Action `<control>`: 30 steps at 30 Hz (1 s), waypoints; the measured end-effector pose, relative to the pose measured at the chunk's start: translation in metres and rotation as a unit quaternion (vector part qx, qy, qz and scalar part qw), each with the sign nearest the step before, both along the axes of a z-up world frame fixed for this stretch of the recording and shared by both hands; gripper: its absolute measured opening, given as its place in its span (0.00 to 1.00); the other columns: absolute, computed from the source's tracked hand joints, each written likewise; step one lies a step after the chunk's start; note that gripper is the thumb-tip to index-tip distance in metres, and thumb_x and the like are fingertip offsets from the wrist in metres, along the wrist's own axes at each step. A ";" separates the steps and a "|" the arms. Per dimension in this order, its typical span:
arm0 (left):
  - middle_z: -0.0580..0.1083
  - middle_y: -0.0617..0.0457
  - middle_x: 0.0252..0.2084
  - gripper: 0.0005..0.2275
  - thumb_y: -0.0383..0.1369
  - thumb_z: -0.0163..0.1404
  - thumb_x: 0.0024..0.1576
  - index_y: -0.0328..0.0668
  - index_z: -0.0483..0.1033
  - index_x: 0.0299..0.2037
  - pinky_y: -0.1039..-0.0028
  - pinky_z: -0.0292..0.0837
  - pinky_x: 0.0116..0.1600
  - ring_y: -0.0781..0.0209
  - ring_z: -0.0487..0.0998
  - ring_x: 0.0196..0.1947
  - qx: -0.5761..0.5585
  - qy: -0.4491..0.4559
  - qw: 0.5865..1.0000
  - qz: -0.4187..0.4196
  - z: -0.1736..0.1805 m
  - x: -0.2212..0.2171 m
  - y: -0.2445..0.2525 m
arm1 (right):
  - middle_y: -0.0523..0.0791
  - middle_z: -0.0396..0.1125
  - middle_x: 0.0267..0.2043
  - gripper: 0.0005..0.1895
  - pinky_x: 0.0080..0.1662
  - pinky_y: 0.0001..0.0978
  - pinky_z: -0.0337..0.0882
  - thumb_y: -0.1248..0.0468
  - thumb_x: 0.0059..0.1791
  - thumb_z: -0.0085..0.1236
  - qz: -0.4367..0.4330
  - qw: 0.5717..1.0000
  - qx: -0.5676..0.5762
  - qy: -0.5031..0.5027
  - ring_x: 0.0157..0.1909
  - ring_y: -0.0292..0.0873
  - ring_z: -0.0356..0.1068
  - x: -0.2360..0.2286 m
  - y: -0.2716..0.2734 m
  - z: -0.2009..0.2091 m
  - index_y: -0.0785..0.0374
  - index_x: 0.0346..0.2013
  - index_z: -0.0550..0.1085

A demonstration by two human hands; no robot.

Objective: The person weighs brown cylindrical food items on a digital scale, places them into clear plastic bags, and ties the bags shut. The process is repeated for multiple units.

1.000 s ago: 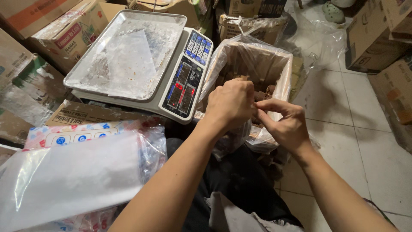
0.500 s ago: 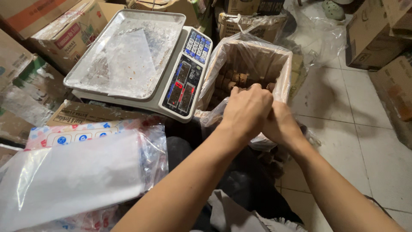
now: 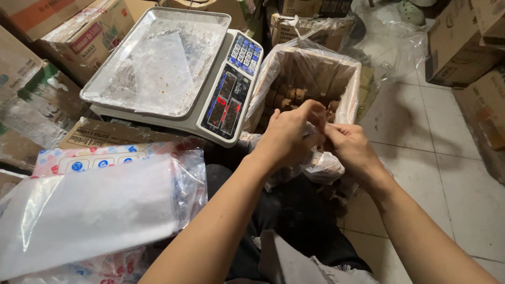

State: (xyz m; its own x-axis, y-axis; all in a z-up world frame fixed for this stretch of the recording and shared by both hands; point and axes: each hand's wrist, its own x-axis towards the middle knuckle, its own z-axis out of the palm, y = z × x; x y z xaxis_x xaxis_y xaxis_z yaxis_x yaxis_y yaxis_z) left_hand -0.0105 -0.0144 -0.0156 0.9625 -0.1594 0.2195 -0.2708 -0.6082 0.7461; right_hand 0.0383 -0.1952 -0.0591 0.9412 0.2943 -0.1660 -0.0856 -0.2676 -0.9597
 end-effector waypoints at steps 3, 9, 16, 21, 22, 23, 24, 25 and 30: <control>0.79 0.57 0.49 0.19 0.36 0.57 0.51 0.51 0.72 0.53 0.33 0.43 0.72 0.53 0.79 0.54 0.028 -0.027 0.999 0.012 -0.012 0.006 -0.001 | 0.36 0.62 0.21 0.23 0.27 0.26 0.56 0.56 0.58 0.48 0.030 0.998 -0.012 -0.062 0.24 0.29 0.55 -0.003 0.001 0.005 0.67 0.23 0.74; 0.74 0.57 0.49 0.17 0.43 0.55 0.52 0.53 0.76 0.50 0.31 0.43 0.72 0.54 0.71 0.61 0.120 -0.081 0.989 -0.002 -0.029 0.010 -0.005 | 0.40 0.63 0.16 0.18 0.27 0.30 0.62 0.59 0.54 0.50 0.015 0.961 -0.121 -0.247 0.22 0.30 0.59 -0.015 0.002 0.013 0.69 0.25 0.73; 0.70 0.49 0.58 0.14 0.44 0.54 0.51 0.53 0.80 0.45 0.34 0.45 0.71 0.45 0.65 0.65 0.103 -0.149 0.983 0.032 -0.041 0.002 -0.004 | 0.41 0.62 0.16 0.19 0.26 0.31 0.60 0.58 0.55 0.51 -0.034 0.963 -0.102 -0.246 0.21 0.31 0.58 -0.036 0.011 0.017 0.69 0.26 0.75; 0.70 0.48 0.60 0.13 0.45 0.51 0.53 0.56 0.80 0.45 0.38 0.44 0.72 0.43 0.63 0.67 0.101 -0.161 0.981 0.029 -0.044 -0.002 0.000 | 0.37 0.62 0.16 0.23 0.25 0.27 0.56 0.56 0.55 0.53 -0.118 0.978 -0.046 -0.167 0.20 0.30 0.56 -0.043 0.020 0.021 0.67 0.19 0.73; 0.70 0.48 0.60 0.13 0.45 0.51 0.54 0.56 0.80 0.45 0.38 0.44 0.73 0.44 0.63 0.67 0.099 -0.160 0.982 0.026 -0.044 -0.003 0.001 | 0.37 0.62 0.16 0.23 0.25 0.27 0.55 0.57 0.55 0.53 -0.118 0.980 -0.030 -0.158 0.20 0.29 0.56 -0.044 0.020 0.021 0.66 0.19 0.73; 0.70 0.48 0.61 0.12 0.45 0.51 0.55 0.57 0.80 0.44 0.38 0.44 0.73 0.44 0.63 0.68 0.096 -0.159 0.982 0.021 -0.043 -0.003 0.001 | 0.36 0.61 0.16 0.22 0.25 0.26 0.54 0.57 0.54 0.53 -0.118 0.981 -0.015 -0.151 0.20 0.29 0.55 -0.044 0.018 0.021 0.65 0.18 0.73; 0.70 0.48 0.61 0.12 0.45 0.50 0.55 0.57 0.80 0.44 0.39 0.44 0.73 0.44 0.63 0.68 0.093 -0.158 0.983 0.016 -0.042 -0.004 0.002 | 0.36 0.61 0.17 0.21 0.24 0.25 0.53 0.57 0.54 0.54 -0.119 0.983 0.000 -0.143 0.20 0.28 0.54 -0.044 0.017 0.020 0.64 0.18 0.73; 0.70 0.48 0.61 0.12 0.45 0.50 0.55 0.57 0.80 0.45 0.39 0.44 0.73 0.44 0.63 0.68 0.095 -0.154 0.983 0.015 -0.041 -0.004 0.002 | 0.36 0.60 0.16 0.22 0.24 0.26 0.51 0.57 0.54 0.54 -0.112 0.984 -0.001 -0.137 0.19 0.28 0.53 -0.043 0.015 0.018 0.64 0.18 0.72; 0.70 0.47 0.59 0.14 0.43 0.49 0.56 0.52 0.78 0.48 0.37 0.41 0.72 0.43 0.61 0.67 0.144 -0.172 0.974 0.007 -0.032 -0.010 0.002 | 0.34 0.58 0.19 0.23 0.24 0.25 0.50 0.55 0.57 0.54 -0.002 0.992 0.034 -0.118 0.21 0.27 0.50 -0.030 -0.002 0.014 0.65 0.21 0.70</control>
State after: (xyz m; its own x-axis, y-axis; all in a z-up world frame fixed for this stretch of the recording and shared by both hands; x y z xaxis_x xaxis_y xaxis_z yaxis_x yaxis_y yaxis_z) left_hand -0.0203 -0.0127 -0.0481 0.8418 -0.2505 0.4781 -0.4659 -0.7844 0.4094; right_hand 0.0084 -0.1975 -0.0456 0.9526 0.2941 0.0784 0.1420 -0.2017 -0.9691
